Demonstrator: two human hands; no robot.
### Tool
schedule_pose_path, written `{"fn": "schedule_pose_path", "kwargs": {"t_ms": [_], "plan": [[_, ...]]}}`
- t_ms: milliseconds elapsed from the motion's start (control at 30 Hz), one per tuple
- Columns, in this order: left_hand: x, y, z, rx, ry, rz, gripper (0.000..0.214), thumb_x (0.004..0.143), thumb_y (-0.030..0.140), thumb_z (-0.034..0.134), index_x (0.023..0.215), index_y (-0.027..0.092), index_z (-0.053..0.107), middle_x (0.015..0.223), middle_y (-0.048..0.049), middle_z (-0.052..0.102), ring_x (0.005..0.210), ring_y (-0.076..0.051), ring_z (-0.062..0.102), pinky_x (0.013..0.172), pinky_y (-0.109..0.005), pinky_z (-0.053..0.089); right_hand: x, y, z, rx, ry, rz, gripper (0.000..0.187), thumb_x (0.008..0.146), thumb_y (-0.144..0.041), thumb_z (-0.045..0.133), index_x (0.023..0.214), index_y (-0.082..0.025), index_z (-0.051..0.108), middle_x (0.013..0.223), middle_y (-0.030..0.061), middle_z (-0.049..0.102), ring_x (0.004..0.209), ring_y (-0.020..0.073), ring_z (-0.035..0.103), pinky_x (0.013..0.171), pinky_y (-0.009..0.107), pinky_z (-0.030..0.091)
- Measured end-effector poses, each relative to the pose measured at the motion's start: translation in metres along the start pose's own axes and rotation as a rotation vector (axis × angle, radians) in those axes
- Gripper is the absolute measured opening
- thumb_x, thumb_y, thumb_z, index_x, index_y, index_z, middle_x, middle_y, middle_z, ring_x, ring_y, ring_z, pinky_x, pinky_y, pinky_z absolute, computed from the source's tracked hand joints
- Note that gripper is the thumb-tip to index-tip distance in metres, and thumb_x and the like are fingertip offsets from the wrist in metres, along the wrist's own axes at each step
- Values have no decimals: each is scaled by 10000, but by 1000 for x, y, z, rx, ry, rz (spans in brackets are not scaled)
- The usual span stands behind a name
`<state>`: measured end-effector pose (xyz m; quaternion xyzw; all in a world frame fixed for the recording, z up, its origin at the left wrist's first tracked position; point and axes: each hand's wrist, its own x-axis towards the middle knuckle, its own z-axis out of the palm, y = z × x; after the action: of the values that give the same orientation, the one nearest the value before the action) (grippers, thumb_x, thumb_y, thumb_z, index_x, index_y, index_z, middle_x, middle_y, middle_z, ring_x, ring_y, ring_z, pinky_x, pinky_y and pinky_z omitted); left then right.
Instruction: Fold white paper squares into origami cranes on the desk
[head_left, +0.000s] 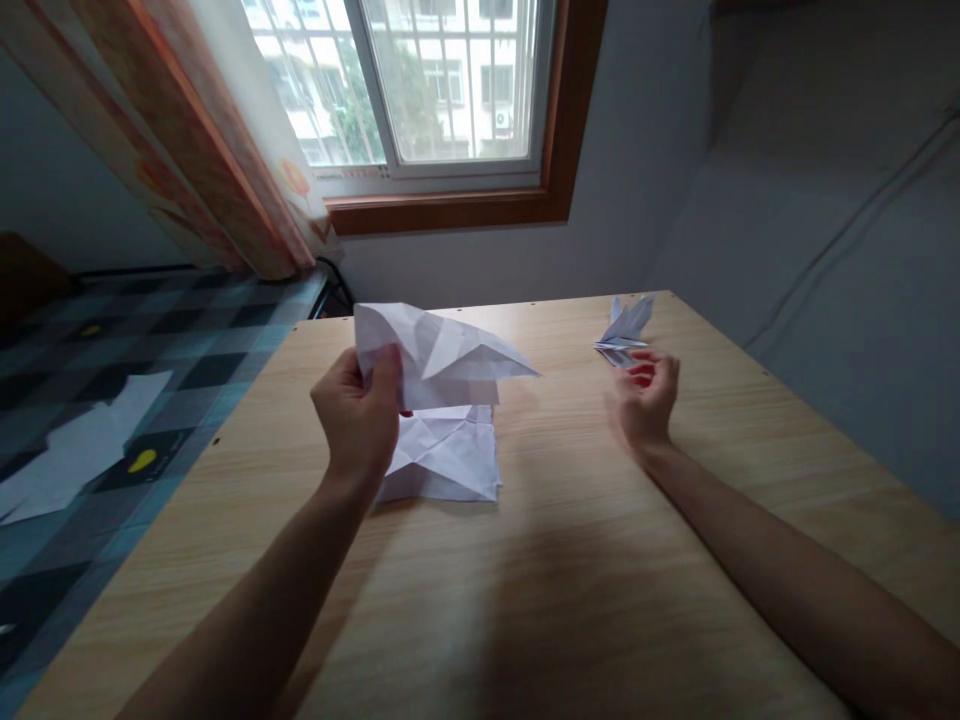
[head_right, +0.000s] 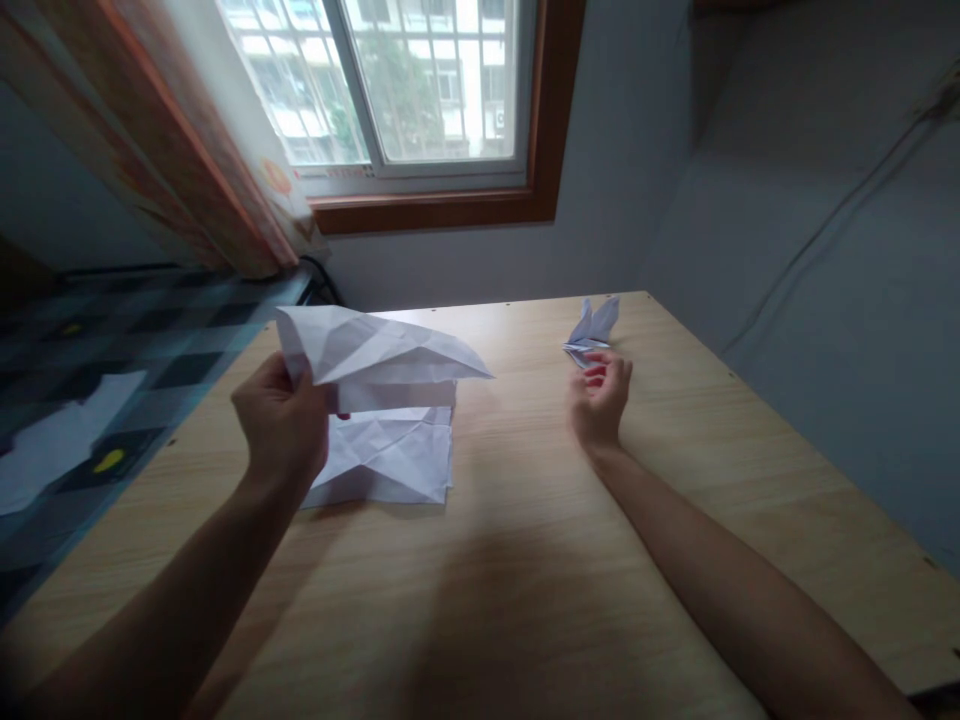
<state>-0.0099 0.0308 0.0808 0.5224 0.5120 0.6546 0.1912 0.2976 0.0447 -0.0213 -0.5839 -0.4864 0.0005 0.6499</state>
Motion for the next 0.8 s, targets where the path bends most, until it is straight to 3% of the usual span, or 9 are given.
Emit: {"fn": "schedule_pose_path", "kwargs": {"t_ms": [33, 100, 167, 233, 300, 400, 600, 800], "plan": [[2, 1, 0, -80, 3, -28, 259, 814, 318, 650, 640, 169, 529, 455, 76, 441, 349, -62, 403, 330, -187, 337, -9, -14, -2, -1, -108, -140, 192, 808, -262, 580, 989, -199, 567, 1025, 66, 552, 785, 182, 554, 705, 372, 520], [6, 3, 0, -199, 33, -52, 235, 793, 287, 664, 645, 159, 533, 461, 79, 444, 340, -52, 393, 320, -182, 341, -31, -42, -4, 29, -472, -421, 152, 879, -271, 557, 1008, -204, 600, 1007, 82, 609, 947, 225, 593, 808, 392, 526], [10, 4, 0, -268, 63, -63, 206, 771, 266, 673, 664, 151, 540, 482, 75, 463, 342, -50, 402, 317, -178, 339, -55, -68, -2, 3, -850, -672, 318, 911, -367, 560, 1177, -195, 589, 1212, 132, 608, 1127, 269, 559, 966, 450, 474], [14, 5, 0, -308, 93, -84, 193, 748, 267, 682, 692, 147, 541, 506, 70, 486, 349, -53, 421, 314, -173, 333, -74, -87, 5, -131, -1109, -786, 530, 898, -510, 564, 1343, -226, 517, 1462, 152, 452, 1325, 359, 409, 1062, 541, 378], [17, 6, 0, -329, 128, -99, 205, 735, 283, 685, 711, 145, 535, 524, 65, 502, 356, -55, 432, 314, -170, 332, -85, -99, 18, -233, -1256, -787, 564, 936, -559, 464, 1415, -261, 452, 1522, 122, 397, 1389, 398, 320, 1094, 602, 306], [20, 8, -1, -331, 174, -110, 211, 720, 294, 678, 720, 142, 532, 552, 55, 521, 366, -52, 435, 313, -164, 329, -90, -110, 45, -297, -1309, -736, 639, 954, -597, 374, 1470, -221, 379, 1558, 125, 344, 1421, 413, 264, 1124, 607, 255], [23, 8, -3, -349, 189, -197, 211, 691, 301, 675, 736, 151, 534, 594, 49, 520, 405, -71, 460, 314, -177, 345, -94, -122, 102, -341, -1244, -728, 673, 945, -628, 350, 1474, -212, 372, 1557, 136, 344, 1414, 434, 277, 1107, 645, 248], [19, 10, -1, -397, 150, -302, 172, 715, 283, 676, 772, 174, 555, 604, 37, 522, 434, -77, 445, 321, -175, 327, -92, -121, 124, -208, -1229, -671, 654, 934, -573, 436, 1463, -192, 386, 1552, 149, 350, 1426, 399, 277, 1118, 643, 225]]}}
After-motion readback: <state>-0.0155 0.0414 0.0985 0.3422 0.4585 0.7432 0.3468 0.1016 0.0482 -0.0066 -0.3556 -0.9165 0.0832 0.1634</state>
